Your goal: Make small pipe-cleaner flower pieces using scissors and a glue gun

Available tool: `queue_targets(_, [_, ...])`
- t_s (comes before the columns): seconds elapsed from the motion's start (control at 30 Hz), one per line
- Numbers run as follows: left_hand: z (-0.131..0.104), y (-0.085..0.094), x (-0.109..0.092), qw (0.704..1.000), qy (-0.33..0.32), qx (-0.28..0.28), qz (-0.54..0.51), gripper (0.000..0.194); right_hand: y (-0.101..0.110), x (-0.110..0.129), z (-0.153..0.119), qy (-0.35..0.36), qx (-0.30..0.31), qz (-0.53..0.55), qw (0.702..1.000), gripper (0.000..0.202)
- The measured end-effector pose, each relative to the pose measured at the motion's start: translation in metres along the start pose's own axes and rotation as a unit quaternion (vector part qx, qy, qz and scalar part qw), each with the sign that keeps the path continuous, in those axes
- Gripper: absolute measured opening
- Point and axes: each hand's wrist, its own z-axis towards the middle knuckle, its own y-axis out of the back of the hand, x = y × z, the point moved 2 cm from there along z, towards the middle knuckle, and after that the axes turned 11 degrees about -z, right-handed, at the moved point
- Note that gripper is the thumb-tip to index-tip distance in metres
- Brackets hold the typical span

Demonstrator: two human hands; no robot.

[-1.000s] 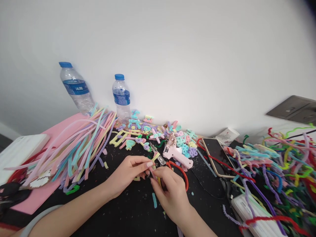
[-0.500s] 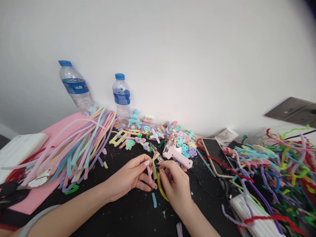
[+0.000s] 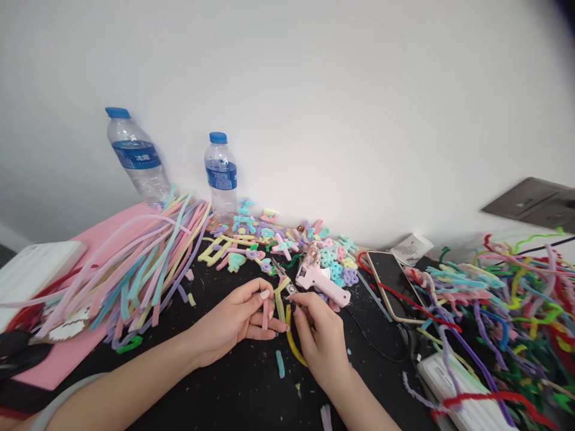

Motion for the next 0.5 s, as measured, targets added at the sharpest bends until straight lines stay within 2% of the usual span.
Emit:
queue_targets(0.13, [0.0003, 0.0005, -0.0005, 1.0, -0.026, 0.013, 0.011, 0.018, -0.0008, -0.0015, -0.0011, -0.01, 0.005, 0.01, 1.0, 0.017])
queue_targets(0.23, [-0.0011, 0.0007, -0.0001, 0.999, 0.005, 0.038, -0.008, 0.018, -0.0002, -0.0007, -0.0005, -0.007, 0.03, 0.023, 0.999, 0.019])
queue_targets(0.4, [-0.0045, 0.0026, 0.0024, 0.992, 0.087, 0.091, -0.031, 0.032, -0.002, 0.0032, 0.0017, 0.018, 0.158, 0.019, 0.987, 0.016])
queue_targets(0.5, [-0.008, 0.0022, 0.0023, 0.984, 0.129, 0.118, -0.043, 0.045, -0.0036, 0.004, 0.0014, 0.021, 0.209, 0.011, 0.978, 0.012])
